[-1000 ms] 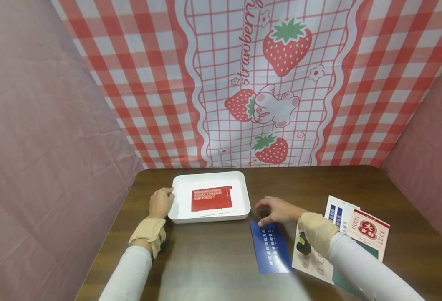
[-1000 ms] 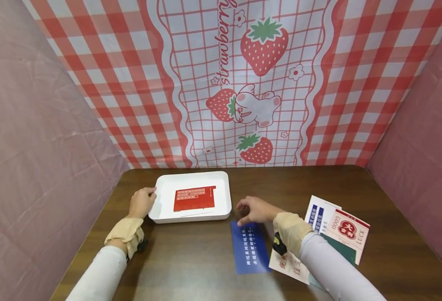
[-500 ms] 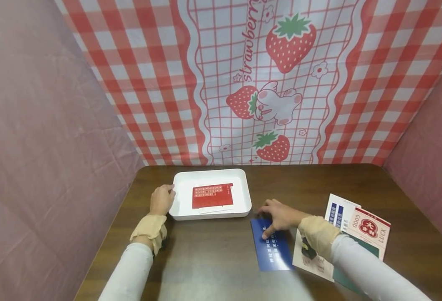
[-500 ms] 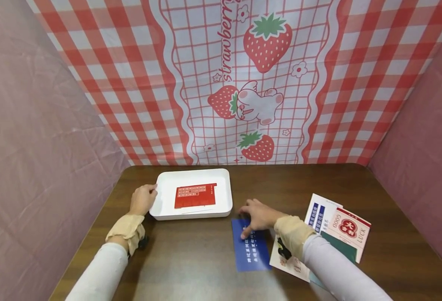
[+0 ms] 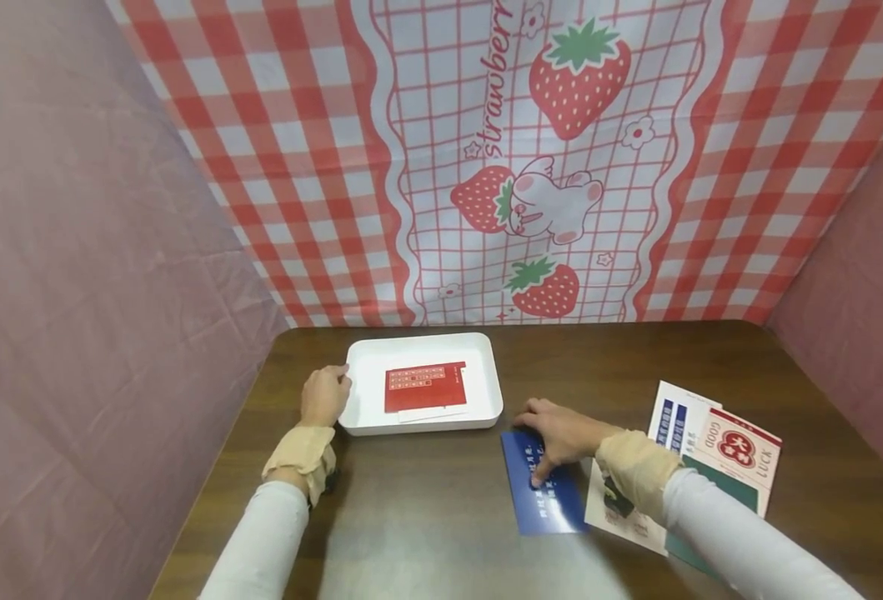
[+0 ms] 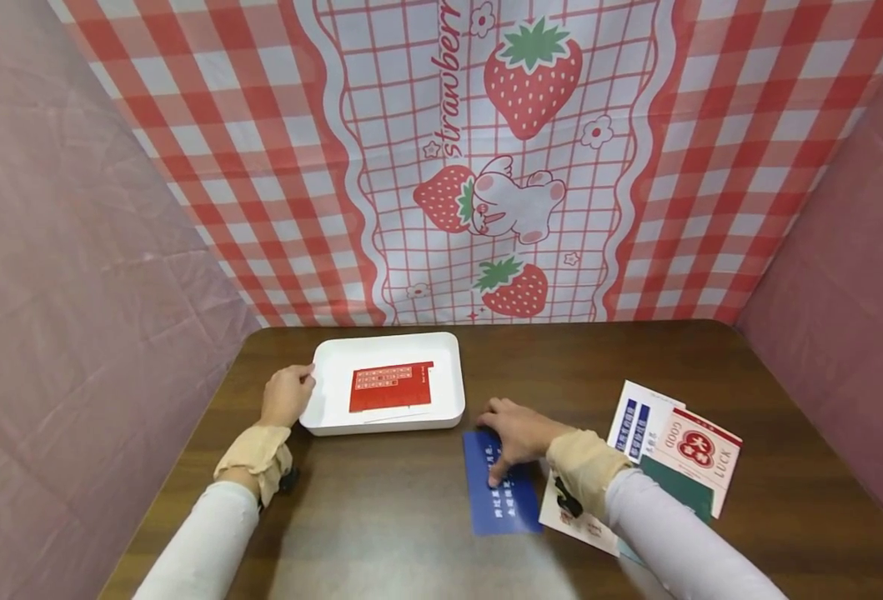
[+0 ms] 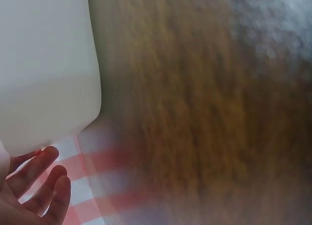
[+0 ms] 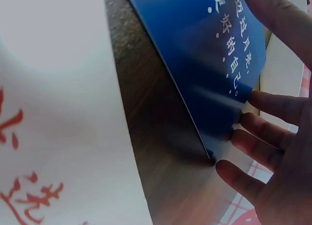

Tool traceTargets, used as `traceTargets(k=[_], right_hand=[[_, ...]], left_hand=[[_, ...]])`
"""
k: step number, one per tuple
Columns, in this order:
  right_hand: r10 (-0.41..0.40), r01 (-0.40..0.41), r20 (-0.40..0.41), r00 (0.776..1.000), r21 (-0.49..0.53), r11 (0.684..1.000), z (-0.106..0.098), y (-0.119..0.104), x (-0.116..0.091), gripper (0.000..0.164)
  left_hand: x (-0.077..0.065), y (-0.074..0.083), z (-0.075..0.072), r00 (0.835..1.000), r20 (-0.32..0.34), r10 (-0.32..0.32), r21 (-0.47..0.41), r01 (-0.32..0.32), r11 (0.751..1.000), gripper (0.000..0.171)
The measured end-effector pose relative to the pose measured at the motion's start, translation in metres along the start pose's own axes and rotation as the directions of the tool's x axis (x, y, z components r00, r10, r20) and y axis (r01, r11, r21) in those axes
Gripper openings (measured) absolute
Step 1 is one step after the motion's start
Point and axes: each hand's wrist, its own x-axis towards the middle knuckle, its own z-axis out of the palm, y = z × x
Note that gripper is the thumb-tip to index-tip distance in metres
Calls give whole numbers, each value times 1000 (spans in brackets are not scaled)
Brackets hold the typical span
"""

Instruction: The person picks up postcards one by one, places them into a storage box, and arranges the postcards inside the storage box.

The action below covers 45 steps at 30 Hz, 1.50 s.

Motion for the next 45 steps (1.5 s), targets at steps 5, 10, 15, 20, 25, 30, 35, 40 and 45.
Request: traceTargets(k=[5,10,15,20,25,30,35,40,45], right_hand=[[-32,31,-14,999,-40,999,2,2,-1,90],[-52,49,-49,997,-64,997,8,3,-2,85],[-79,73,-63,995,-96,993,7,0,-4,78],[-48,43,-52,997,-82,996,4,-1,-3,73],[6,-6,16,1000,-45,999,2,-4,-7,93],[17,-9,86,996,-98,995,3,-10,-14,120],[-5,9,35,999,-135,991,6,-10,-15,118],[-24,21,-24,999,-135,991,7,-5,-8,108],[-50,40,-86,995,-116,992,4,-2,-1,81]], left_hand=[[0,-1,1,1000,-7,0,0,0,1000,29],[0,-1,1,1000,11,2,10,-2,1000,30],[0,0,0,1000,20,-4,26,3,1000,30],[0,-1,-1,1000,19,4,24,-5,1000,30],[1,-1,0,1000,17,23,32,-24,999,30],[0,-1,1,1000,20,23,39,-24,999,30],[0,-1,0,999,27,32,45,-33,998,30],[0,-2,0,999,32,22,53,-24,998,30],[1,-4,1,999,36,18,49,-20,999,30]])
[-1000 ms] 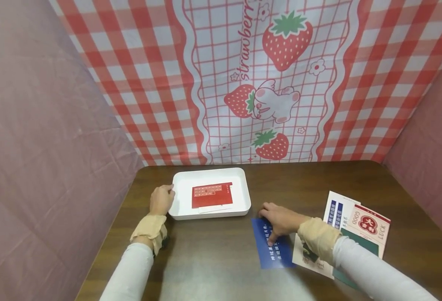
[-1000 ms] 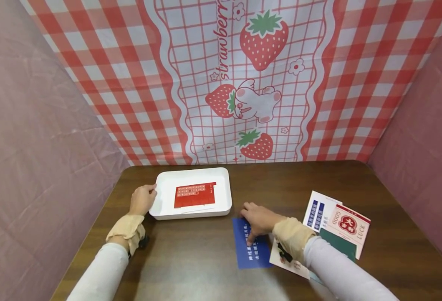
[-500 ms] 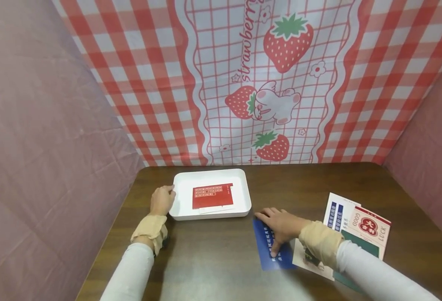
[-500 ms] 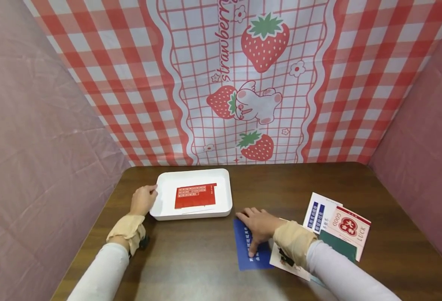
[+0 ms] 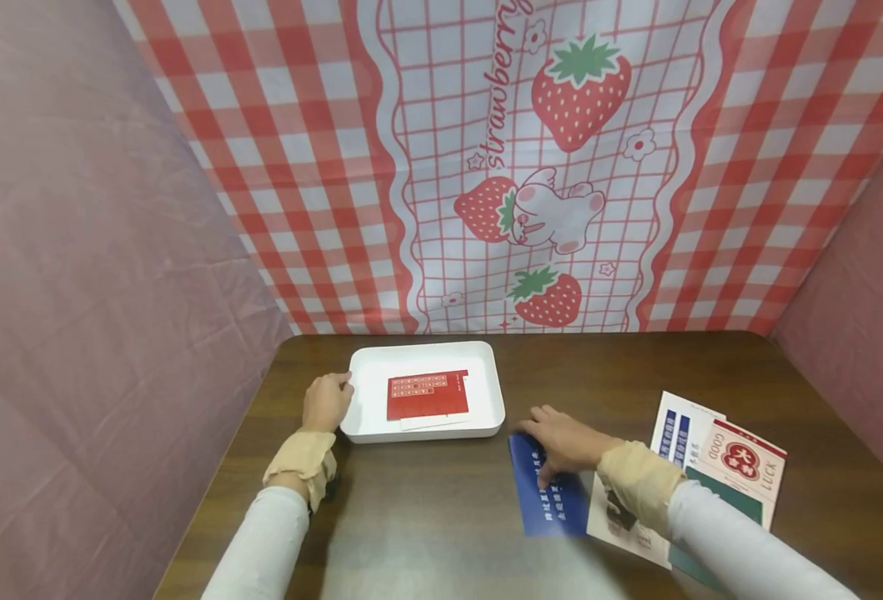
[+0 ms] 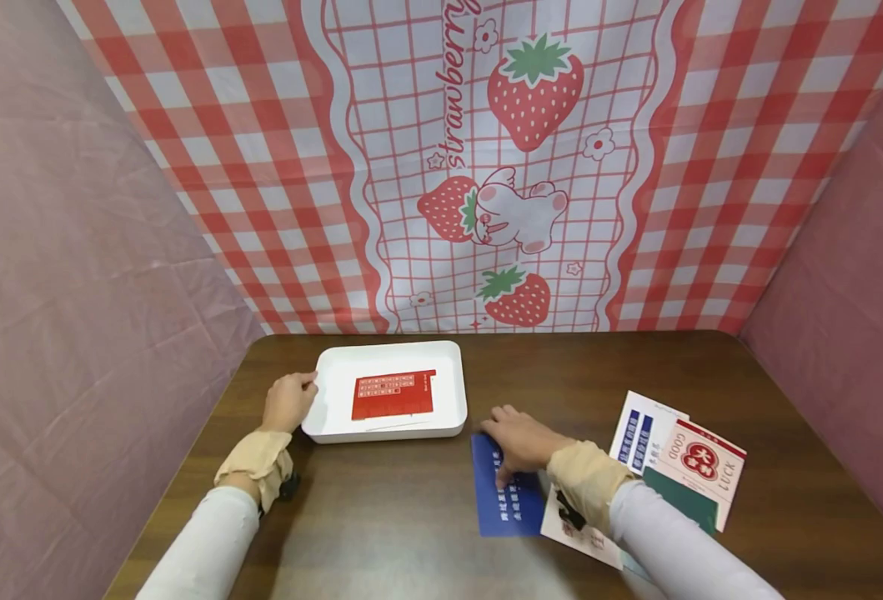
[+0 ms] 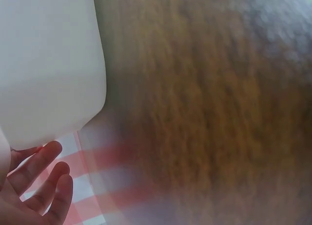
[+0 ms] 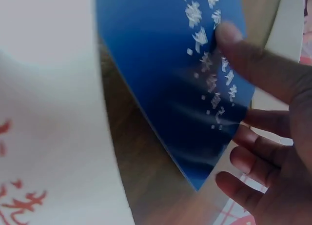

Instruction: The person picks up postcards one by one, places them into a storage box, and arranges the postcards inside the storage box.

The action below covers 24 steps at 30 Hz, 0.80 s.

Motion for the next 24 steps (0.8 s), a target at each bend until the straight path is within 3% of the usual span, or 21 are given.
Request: traceTargets(k=[4,12,24], right_hand=[[28,-28,-1,1000,28,999,-2,2,4,57],[19,-17,-11,1000,105,994,-4,8,11,30],[22,-18,-12,1000,292,956,-10,19,15,17]], left_hand=[[0,1,0,1000,-16,4,-13,-4,1000,30],[-1,-1,1,999,-36,18,-13,-19,1000,29],[1,0,0,1000,13,-16,10,16,1000,31]])
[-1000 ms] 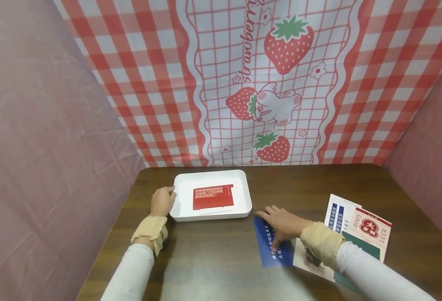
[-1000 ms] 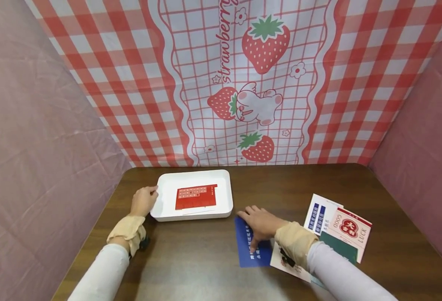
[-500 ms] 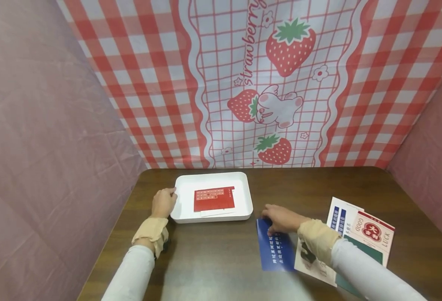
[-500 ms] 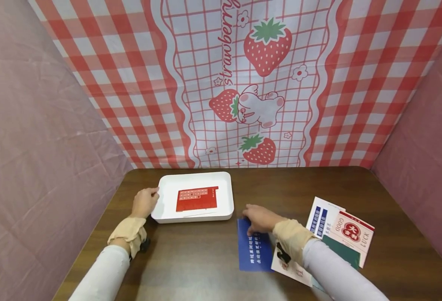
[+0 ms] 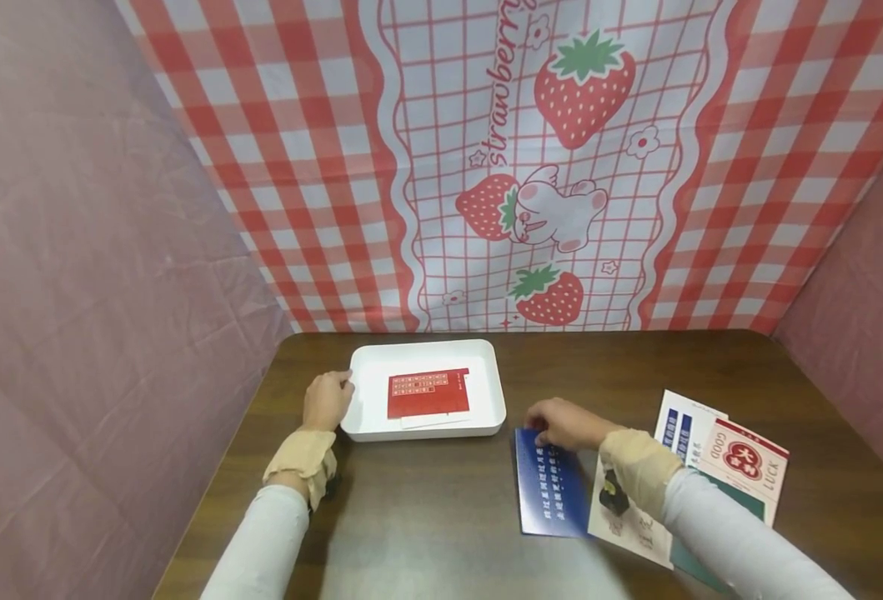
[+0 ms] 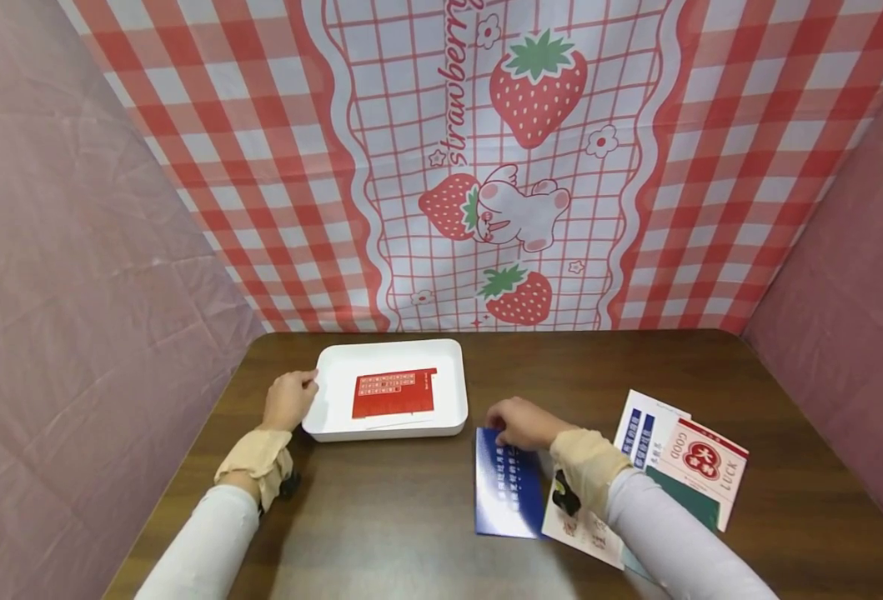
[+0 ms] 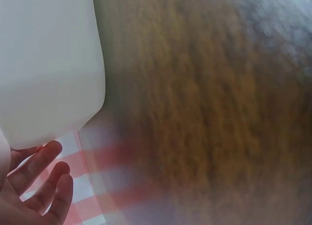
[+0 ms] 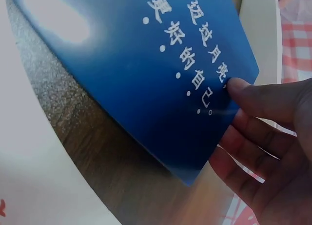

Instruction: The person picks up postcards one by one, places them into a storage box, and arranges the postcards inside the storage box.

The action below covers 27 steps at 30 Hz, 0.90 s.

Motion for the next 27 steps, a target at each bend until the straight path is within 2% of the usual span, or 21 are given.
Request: traceTargets(k=[10,20,27], right_hand=[[1,7,-69,998,111,994,-7,8,-4,13],[97,-83,-49,994,232,969,-14,15,-9,11],[103,-84,-51,993,290,953,-17,14,-8,10]], left_hand=[[-1,1,0,1000,-2,6,-14,-6,1000,30],[-1,1,0,1000,9,-10,-20,10,1000,31],[-2,1,-1,1000,-5,3,-28,-3,1000,30]])
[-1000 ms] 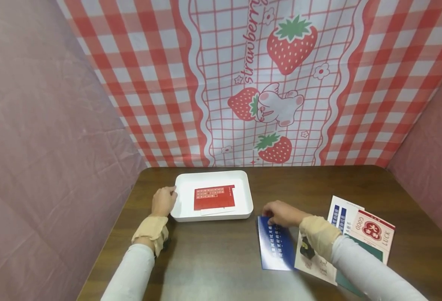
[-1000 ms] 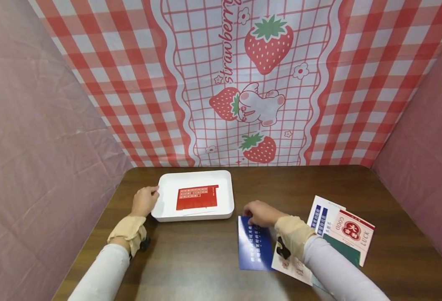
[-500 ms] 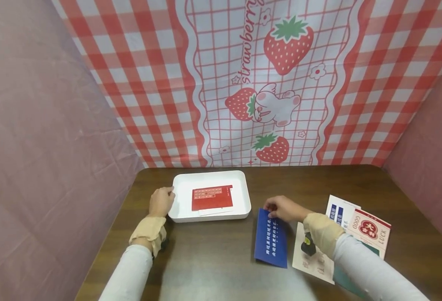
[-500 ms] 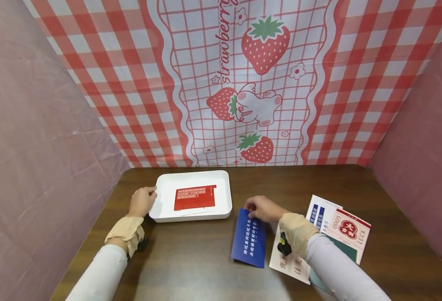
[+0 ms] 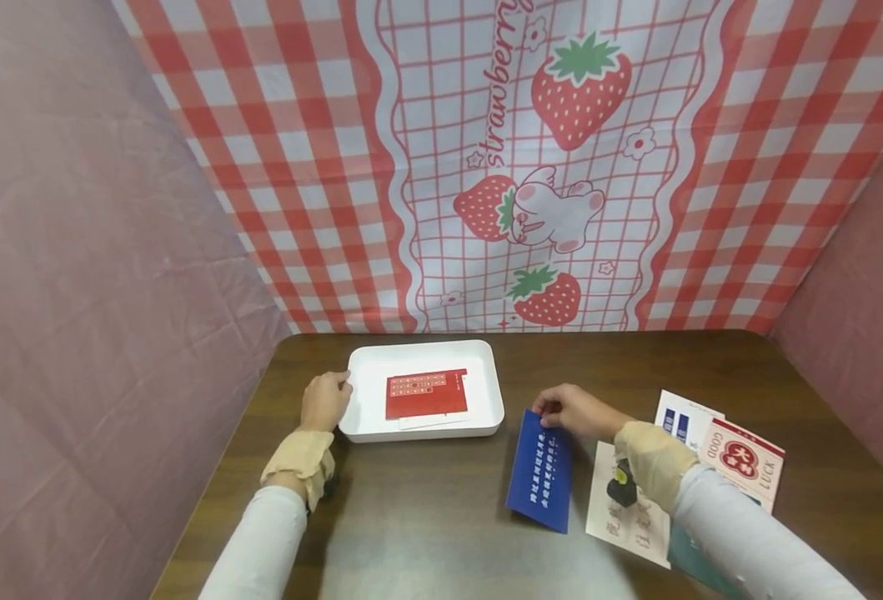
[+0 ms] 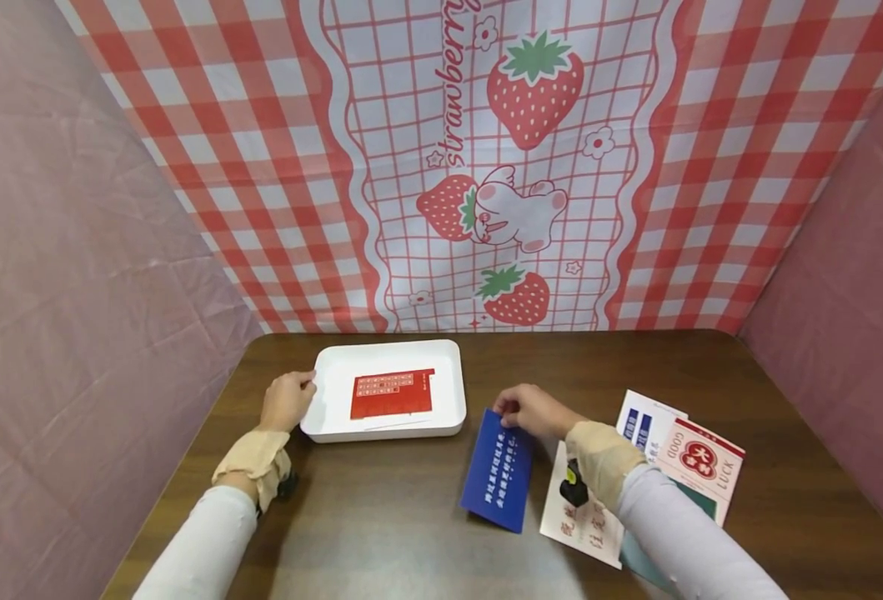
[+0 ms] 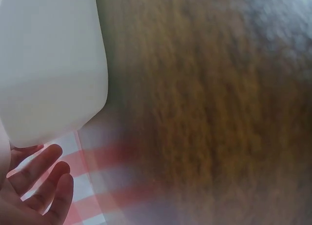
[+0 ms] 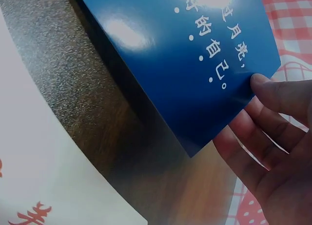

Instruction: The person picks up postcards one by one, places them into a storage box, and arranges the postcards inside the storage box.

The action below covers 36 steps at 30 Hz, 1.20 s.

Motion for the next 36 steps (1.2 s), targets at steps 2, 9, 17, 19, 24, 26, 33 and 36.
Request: traceTargets(k=[2,9,17,19,24,26,33,36], right_hand=[[-6,6,4,1000,26,1000,0,-1,-1,10],[34,-38,28,999,143,989,-2,1,-1,10],[72,-81,46,996,241,967,-4,3,-2,10],[71,-81,47,996,246,966,-4,2,-2,11],[56,-64,41,998,234,970,-4,1,-3,11],[41,-49,38,998,224,973,-5,1,-2,11],[31,-37,33,999,207,978,-6,3,-1,12],[38,-43,31,999,215,976,-7,3,-1,12]], left_hand=[[0,0,0,1000,1,-1,-3,1,1000,30],[1,2,-1,1000,-10,4,-18,-5,1000,29],[2,2,0,1000,-22,8,-3,-8,1000,32],[2,2,0,1000,-24,10,2,-10,1000,33],[1,3,1,1000,-25,9,9,-9,1000,33],[1,2,1,999,-31,12,7,-12,1000,32],[0,1,2,997,-61,37,2,-37,999,30],[-1,1,1,998,-58,37,1,-37,999,29]])
